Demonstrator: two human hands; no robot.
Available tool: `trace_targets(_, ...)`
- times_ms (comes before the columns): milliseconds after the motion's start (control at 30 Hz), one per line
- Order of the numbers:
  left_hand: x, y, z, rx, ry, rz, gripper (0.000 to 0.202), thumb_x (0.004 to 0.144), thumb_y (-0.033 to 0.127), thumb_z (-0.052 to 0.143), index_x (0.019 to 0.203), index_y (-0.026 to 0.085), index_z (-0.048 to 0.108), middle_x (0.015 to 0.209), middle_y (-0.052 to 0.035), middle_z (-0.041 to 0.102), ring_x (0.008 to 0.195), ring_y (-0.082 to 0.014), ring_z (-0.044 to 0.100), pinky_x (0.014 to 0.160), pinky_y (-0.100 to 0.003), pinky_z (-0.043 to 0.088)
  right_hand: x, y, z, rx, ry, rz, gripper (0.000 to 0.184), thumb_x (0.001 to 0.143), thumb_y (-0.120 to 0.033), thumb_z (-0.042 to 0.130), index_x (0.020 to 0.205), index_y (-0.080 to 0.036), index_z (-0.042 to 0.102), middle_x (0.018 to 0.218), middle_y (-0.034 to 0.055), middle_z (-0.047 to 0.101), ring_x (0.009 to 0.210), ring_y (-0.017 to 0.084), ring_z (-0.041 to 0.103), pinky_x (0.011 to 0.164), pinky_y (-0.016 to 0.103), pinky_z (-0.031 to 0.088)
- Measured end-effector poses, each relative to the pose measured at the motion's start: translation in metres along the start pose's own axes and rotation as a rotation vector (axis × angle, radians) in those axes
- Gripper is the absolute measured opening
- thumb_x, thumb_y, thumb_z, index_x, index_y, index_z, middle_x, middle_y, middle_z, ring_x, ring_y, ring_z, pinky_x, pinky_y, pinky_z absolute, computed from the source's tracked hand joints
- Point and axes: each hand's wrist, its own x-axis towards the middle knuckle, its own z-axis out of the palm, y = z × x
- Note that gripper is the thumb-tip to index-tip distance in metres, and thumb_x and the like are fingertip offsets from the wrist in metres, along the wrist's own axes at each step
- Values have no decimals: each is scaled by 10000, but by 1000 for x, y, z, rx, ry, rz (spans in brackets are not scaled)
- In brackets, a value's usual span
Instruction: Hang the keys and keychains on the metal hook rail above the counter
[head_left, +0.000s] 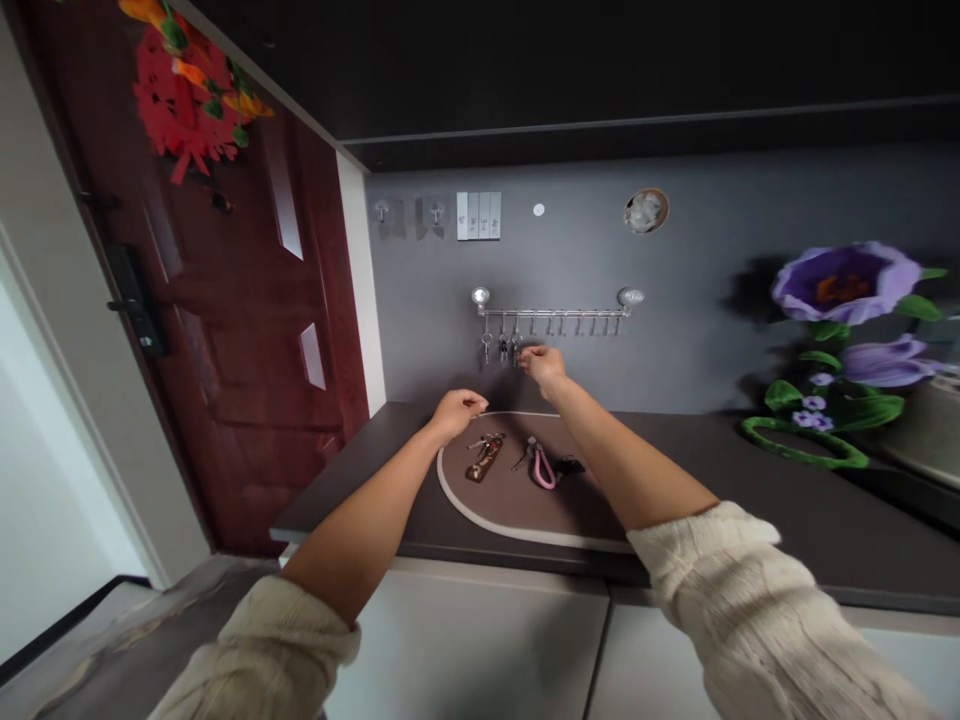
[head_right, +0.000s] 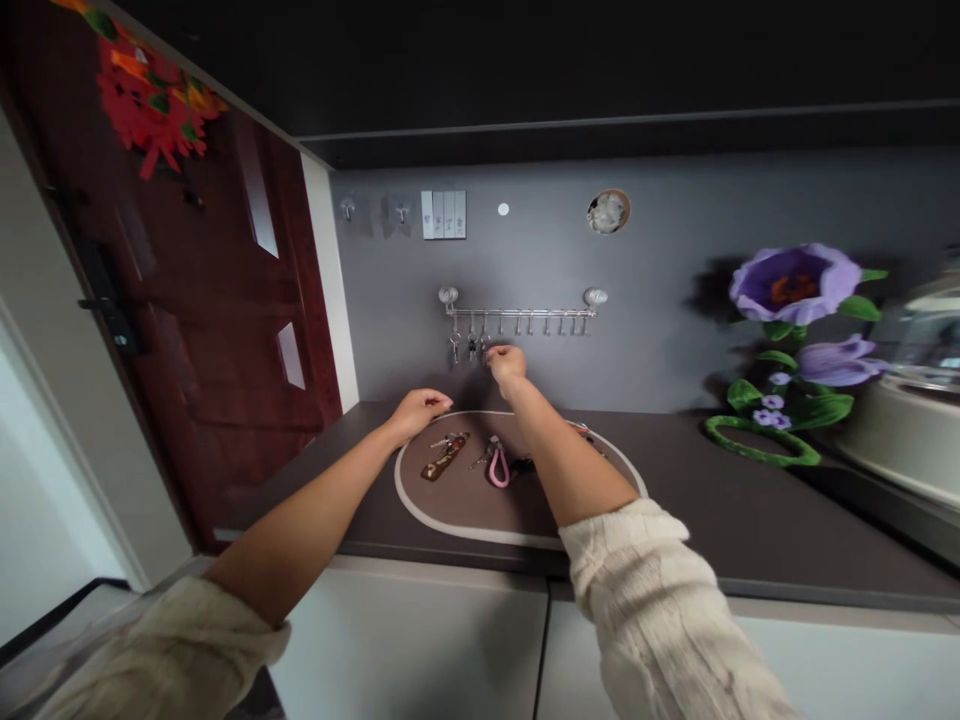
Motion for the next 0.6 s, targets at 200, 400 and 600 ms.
trace_targets(200, -6, 5, -7, 42, -98, -59, 182, 618, 255, 603, 728, 111, 626, 582, 3, 558, 517, -71, 434, 538, -212, 323, -49, 2, -7, -22, -187, 79, 63, 664, -132, 510, 713, -118, 547, 659, 25, 570, 538, 58, 495, 516, 172, 380)
trace_targets(400, -9, 4, -8, 66, -211, -65, 169, 616, 230, 607, 730, 106, 626, 572, 5, 556, 516, -69, 436, 541, -216, 327, -73, 33, -17, -241, -479, -12, 79, 619, -133, 552, 689, -128, 586, 539, -20, 528, 453, 42, 407, 456, 164, 326)
trace_targets(600, -8, -1, -5, 108, -286, -63, 127, 587, 183, 628, 690, 108, 632, 565, 2, 567, 536, -75, 451, 580, -228, 344, -64, 52, -22, -403, -660, -89, 127, 571, -129, 591, 687, -144, 638, 588, -7, 589, 516, 70, 469, 522, 186, 374)
